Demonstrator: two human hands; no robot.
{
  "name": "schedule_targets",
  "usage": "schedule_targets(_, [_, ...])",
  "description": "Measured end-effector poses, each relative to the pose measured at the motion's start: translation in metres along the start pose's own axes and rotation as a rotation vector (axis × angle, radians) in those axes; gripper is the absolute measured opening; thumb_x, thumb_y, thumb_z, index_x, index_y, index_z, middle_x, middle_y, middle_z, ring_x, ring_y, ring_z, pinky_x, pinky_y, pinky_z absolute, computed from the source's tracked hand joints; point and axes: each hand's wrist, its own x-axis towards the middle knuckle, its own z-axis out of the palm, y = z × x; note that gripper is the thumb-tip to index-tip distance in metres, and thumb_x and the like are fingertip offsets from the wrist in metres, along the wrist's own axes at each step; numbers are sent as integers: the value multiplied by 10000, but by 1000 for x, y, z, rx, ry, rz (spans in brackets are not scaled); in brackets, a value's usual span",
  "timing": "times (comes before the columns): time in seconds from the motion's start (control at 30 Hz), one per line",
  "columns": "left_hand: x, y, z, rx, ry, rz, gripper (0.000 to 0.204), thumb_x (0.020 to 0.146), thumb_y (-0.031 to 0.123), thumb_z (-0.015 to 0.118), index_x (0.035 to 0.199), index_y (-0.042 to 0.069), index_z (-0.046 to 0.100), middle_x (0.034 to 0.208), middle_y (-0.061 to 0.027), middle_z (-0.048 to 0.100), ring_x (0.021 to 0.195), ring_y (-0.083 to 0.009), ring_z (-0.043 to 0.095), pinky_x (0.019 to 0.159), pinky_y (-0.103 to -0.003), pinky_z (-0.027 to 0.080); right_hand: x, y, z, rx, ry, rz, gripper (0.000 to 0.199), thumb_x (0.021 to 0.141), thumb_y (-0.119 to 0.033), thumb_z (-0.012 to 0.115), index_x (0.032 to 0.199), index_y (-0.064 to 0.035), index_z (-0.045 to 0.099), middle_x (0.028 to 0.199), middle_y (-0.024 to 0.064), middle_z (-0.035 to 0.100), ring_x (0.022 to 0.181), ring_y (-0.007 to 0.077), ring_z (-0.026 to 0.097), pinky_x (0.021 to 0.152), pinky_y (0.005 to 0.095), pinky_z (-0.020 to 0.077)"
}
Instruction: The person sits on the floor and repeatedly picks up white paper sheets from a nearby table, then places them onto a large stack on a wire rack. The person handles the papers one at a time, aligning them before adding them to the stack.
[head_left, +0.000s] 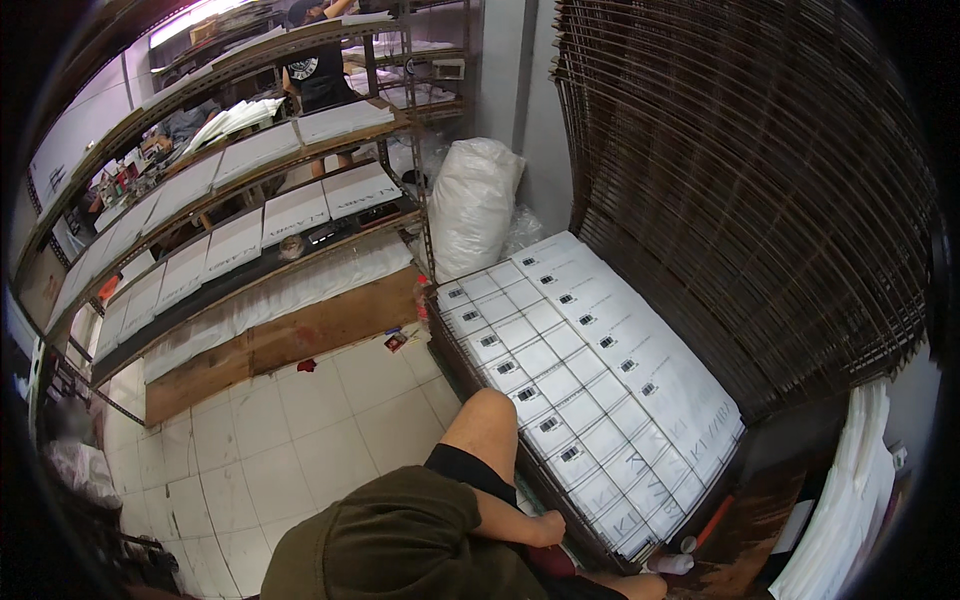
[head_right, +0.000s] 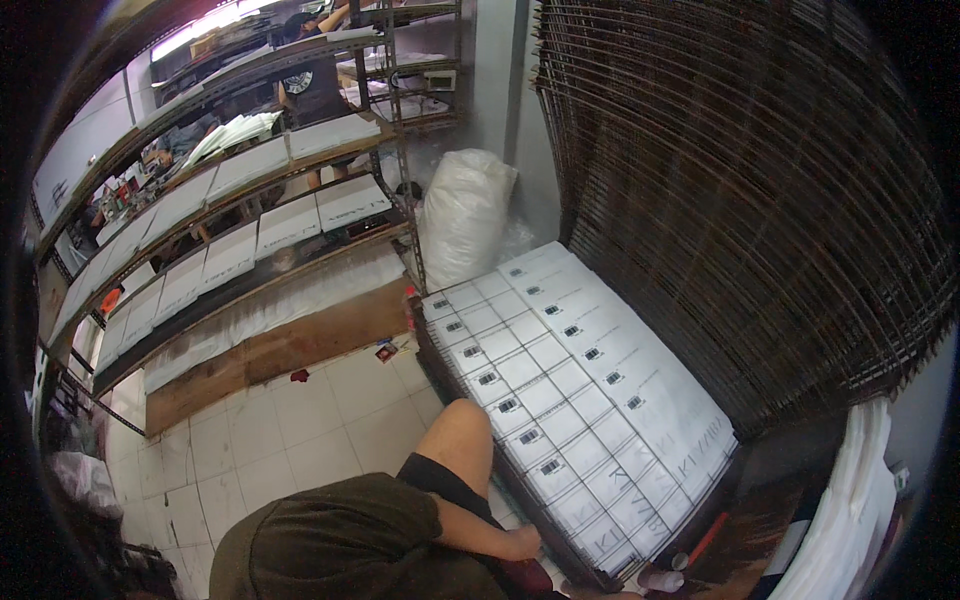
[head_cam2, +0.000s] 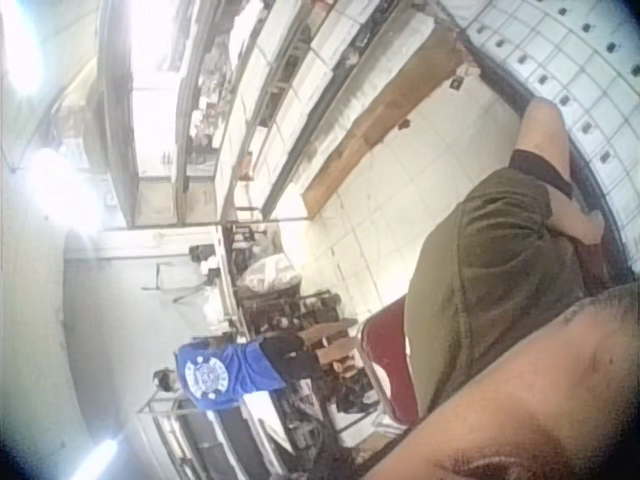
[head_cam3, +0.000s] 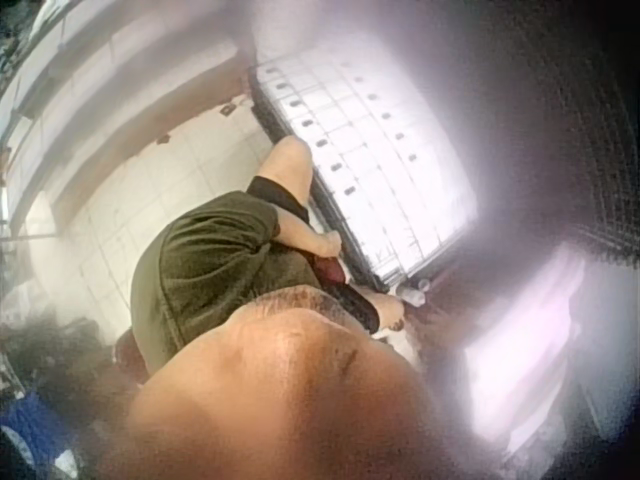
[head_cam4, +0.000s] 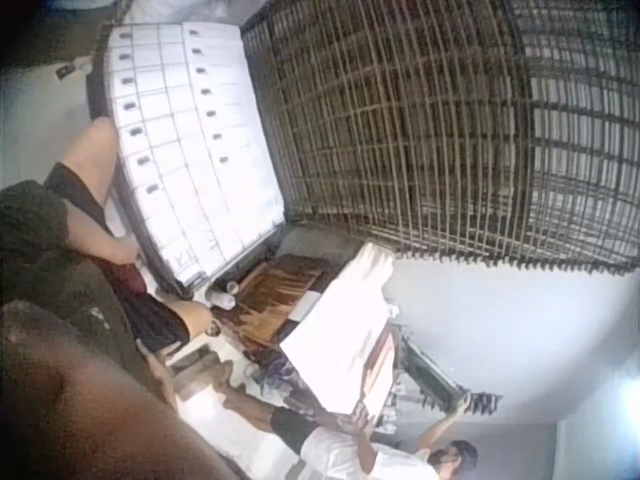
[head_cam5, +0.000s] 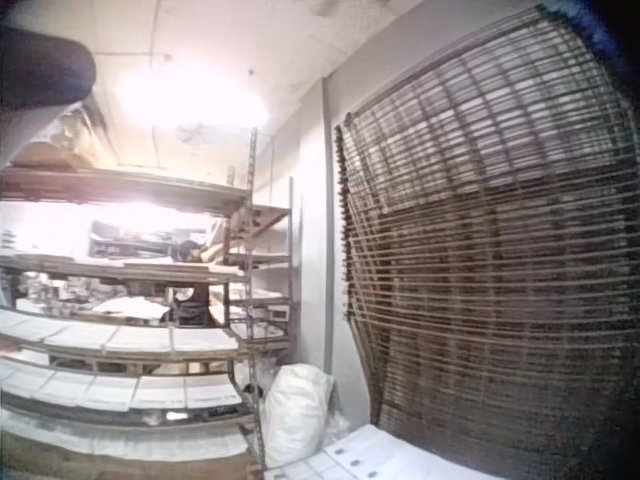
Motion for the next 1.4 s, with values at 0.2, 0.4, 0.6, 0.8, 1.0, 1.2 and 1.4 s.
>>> schedule_targets(0.2, [-16,-8,-16,-31,6,2,239,836,321,597,967,162,719,954,-35,692,892,-243,649,579,-432,493,-2,2,-1,14,18,17,1609,438,-727,770,1277,-39,-419,1406,380,-195,1355,484,-93,1132,467,97])
schedule_targets(0.4, [-16,-23,-9,-140,-20,-5,211,792,266,667,969,159,710,981,-35,686,908,-232,646,633,-404,509,-1,4,-1,15,22,30,1607,439,-727,769,1276,-45,-421,1406,380,-195,1356,485,-90,1131,469,99])
schedule_targets(0.6, [-29,-28,-27,-101,140,9,136,750,166,644,863,164,718,914,-24,699,878,-216,670,620,-366,496,-5,11,-7,33,48,45,1605,441,-727,768,1276,-50,-423,1407,380,-195,1356,485,-87,1130,470,102])
schedule_targets(0.8, [-38,-18,-40,-135,157,-41,147,715,211,684,851,162,713,900,-28,698,875,-212,668,626,-352,489,-16,17,-4,41,62,63,1603,443,-727,768,1276,-55,-425,1408,380,-195,1356,486,-84,1129,472,105])
schedule_targets(1.0, [-34,-18,-31,-191,99,24,192,719,260,699,883,161,709,897,-38,695,882,-222,666,648,-387,493,-39,35,0,73,112,118,1601,445,-727,767,1276,-60,-427,1408,379,-196,1356,487,-81,1129,474,108])
schedule_targets(1.2, [-41,-27,-30,-272,38,0,330,784,432,635,997,183,679,945,-74,679,893,-275,655,649,-446,487,-105,106,25,97,111,312,1599,447,-727,767,1276,-66,-429,1409,379,-196,1356,488,-78,1128,475,110])
schedule_targets(1.4, [-42,-31,-73,-193,-10,-8,362,798,433,634,943,107,689,975,-120,671,915,-301,654,738,-411,522,-111,103,-7,-51,-89,480,1566,471,-752,736,1282,-98,-433,1390,411,-189,1349,517,-25,1125,474,134])
